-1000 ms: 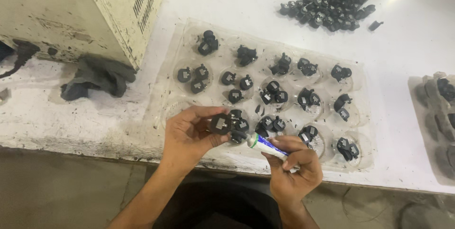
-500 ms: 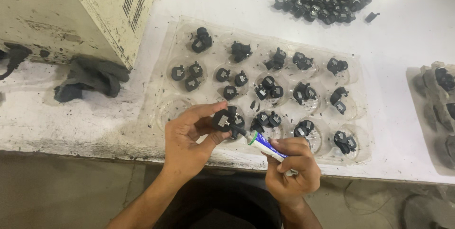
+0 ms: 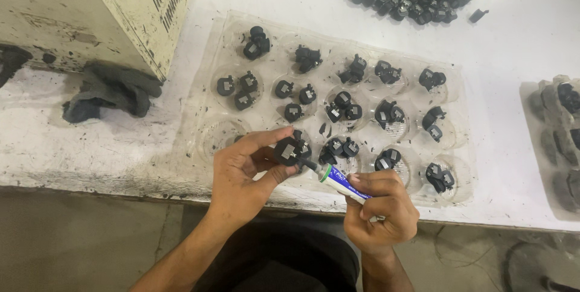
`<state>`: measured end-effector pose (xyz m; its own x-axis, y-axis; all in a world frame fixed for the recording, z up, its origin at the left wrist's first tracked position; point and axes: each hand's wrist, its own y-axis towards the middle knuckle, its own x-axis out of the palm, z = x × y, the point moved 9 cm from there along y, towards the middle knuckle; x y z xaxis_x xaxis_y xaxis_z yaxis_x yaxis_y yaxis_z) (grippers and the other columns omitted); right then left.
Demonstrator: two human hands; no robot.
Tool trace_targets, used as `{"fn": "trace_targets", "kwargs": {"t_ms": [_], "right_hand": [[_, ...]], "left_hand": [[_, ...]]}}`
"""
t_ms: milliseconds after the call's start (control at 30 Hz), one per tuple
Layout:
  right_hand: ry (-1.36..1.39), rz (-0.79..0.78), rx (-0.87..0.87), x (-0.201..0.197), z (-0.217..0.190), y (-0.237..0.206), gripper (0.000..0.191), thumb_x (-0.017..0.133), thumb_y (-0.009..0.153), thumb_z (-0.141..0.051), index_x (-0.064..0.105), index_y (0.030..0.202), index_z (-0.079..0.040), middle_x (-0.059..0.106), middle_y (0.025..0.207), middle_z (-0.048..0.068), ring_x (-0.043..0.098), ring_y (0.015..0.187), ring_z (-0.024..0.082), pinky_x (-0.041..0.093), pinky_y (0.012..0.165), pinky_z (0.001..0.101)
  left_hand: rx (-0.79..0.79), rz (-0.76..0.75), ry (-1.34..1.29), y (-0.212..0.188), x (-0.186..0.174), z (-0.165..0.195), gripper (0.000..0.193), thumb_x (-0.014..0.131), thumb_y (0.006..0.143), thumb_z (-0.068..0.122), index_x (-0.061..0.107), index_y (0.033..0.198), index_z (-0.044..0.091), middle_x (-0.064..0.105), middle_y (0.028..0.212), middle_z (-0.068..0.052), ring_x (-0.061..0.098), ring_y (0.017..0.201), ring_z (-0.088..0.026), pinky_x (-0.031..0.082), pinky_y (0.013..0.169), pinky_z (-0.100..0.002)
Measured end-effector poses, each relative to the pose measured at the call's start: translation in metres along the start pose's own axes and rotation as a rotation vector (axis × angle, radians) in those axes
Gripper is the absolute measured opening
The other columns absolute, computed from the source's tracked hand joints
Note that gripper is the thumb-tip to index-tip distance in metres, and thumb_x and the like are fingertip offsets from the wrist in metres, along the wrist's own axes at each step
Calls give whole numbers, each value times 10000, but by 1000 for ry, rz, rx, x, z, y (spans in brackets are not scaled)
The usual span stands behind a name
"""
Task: The person holds a small black plastic component in one hand and a glue tube in the other, squeezing adhesive onto each component, then places the treated component into a plastic tray and picks up the next one, repeating this cycle across the tray of parts.
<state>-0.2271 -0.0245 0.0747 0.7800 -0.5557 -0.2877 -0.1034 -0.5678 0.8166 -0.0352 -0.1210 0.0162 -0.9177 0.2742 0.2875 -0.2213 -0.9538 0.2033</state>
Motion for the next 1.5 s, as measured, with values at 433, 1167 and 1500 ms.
{"fn": "trace_targets", "kwargs": {"t_ms": [433,1167,1500], "right_hand": [[-18,-2,-13,1,4,-4,425,801,754,145,444,740,-85,677,877,140,721,836,227,600,696,302],[-24,26,27,0,1,-2,399,723,756,191,424,749,-73,665,913,158,711,865,249,587,742,337],[-37,31,14,2,4,-5,439,762,758,180,411,737,-82,668,903,156,718,876,250,589,716,314]], "left_hand": [[4,10,-17,1,-2,0,501,716,835,-200,662,1289,5,679,1308,-134,733,1064,-174,672,931,-329],[-258,-40,-394,-23,14,-57,475,758,929,129,629,1350,-51,714,1320,-129,686,887,-161,601,838,-319],[-260,-50,-487,-22,14,-57,479,758,942,184,634,1351,-33,696,1331,-146,671,885,-186,584,819,-348]]}}
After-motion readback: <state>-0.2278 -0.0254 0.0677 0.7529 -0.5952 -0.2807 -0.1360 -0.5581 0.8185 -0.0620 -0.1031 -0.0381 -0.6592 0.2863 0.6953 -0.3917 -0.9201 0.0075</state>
